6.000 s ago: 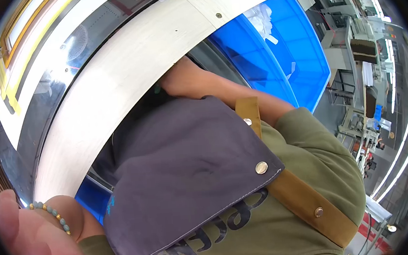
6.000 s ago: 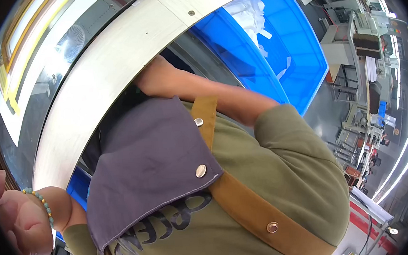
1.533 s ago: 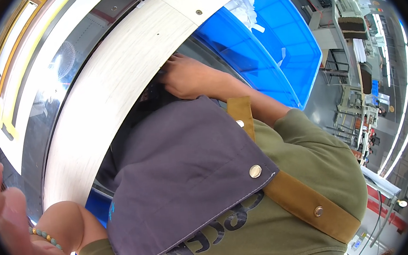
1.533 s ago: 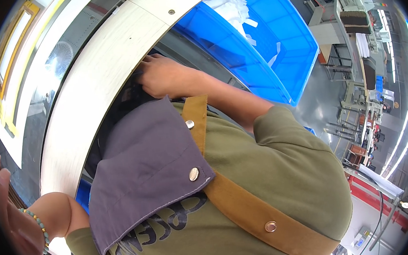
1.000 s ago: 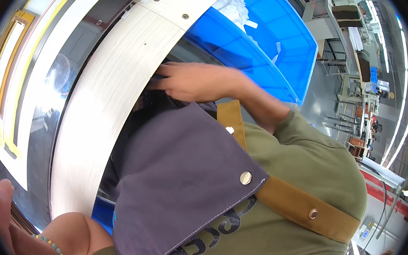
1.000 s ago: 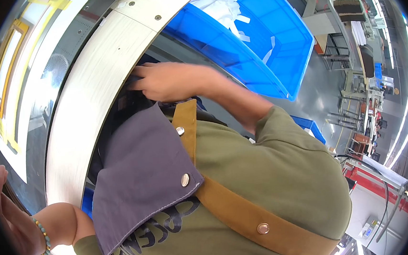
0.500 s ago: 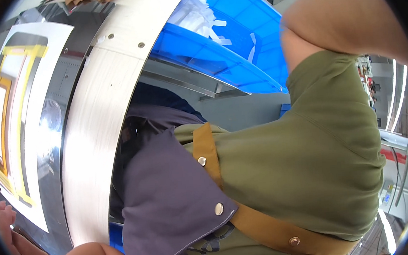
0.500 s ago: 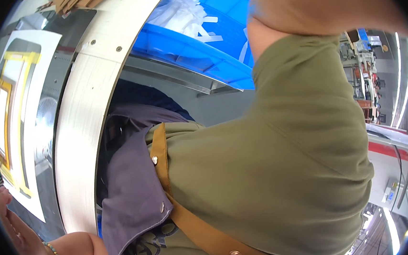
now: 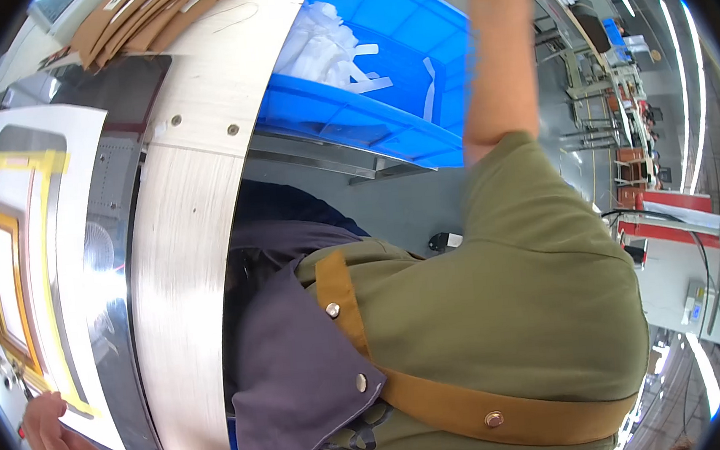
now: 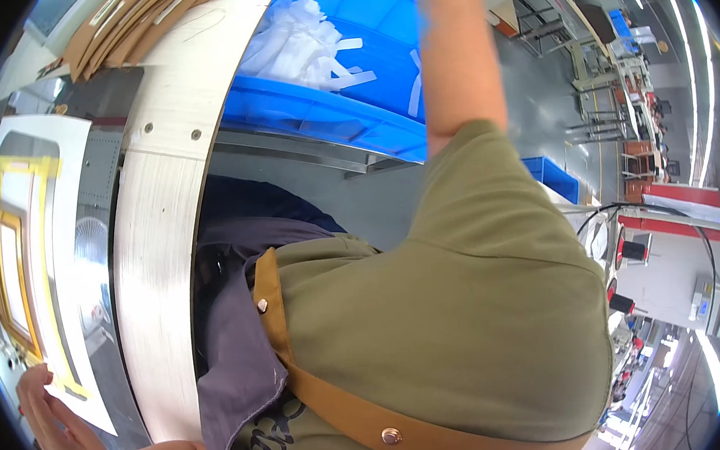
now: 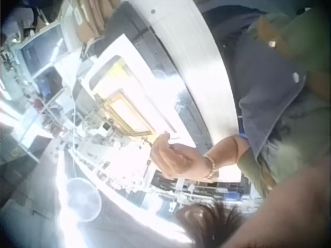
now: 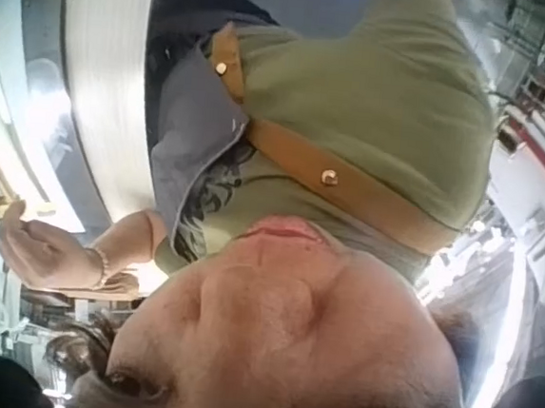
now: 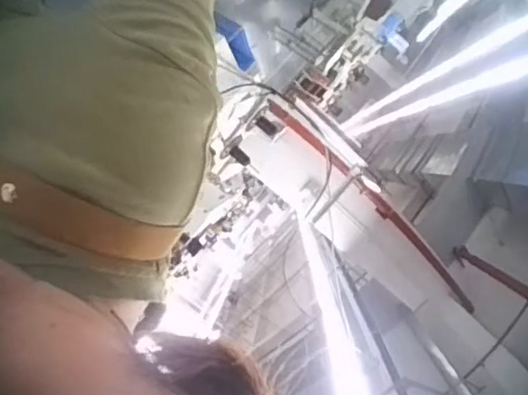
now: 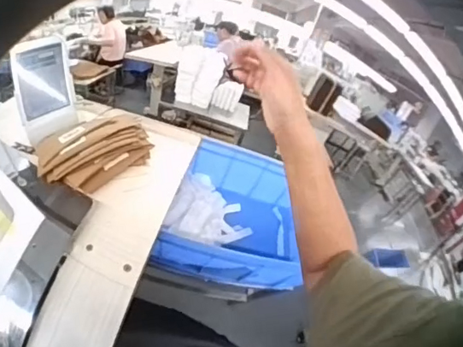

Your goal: The recorder is using a specialized sewing machine to attach brand labels to leather components.

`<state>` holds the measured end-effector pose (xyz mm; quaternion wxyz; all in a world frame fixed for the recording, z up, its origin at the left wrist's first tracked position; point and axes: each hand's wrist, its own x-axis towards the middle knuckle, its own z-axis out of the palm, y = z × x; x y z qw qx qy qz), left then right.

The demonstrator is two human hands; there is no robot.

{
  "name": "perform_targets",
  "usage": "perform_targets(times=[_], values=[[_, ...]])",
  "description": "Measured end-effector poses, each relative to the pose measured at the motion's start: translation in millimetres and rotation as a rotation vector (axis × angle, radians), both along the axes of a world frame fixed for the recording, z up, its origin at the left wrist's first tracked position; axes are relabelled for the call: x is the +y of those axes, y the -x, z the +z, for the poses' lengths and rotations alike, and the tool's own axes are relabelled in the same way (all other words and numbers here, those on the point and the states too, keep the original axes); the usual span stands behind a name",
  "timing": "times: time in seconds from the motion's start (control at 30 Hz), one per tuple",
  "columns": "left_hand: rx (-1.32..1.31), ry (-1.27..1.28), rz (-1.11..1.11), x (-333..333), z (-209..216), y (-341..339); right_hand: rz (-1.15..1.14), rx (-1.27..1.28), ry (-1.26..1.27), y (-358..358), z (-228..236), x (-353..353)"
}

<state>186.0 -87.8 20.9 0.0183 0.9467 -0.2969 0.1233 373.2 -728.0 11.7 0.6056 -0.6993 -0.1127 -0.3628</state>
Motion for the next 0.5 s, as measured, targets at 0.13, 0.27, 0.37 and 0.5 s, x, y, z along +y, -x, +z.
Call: perform_targets(times=[0.13, 0.27, 0.37, 0.5], values=[[-0.080, 0.042, 0.017, -55.7, 6.9, -16.2, 0.148, 0.780, 0.379, 16.0, -195.5, -91.3], [0.132, 0.043, 0.105, 3.8, -19.2, -22.0, -0.137, 1.504, 0.827, 31.3, -305.1, -110.9], [0.204, 0.047, 0.167, 11.4, -26.7, -28.5, -0.107, 1.727, 0.698, 45.8, -324.9, -119.0], [0.056, 0.079, 0.132, -62.8, -13.0, -38.0, -0.099, 1.691, 0.716, 38.9, -322.8, -115.1]])
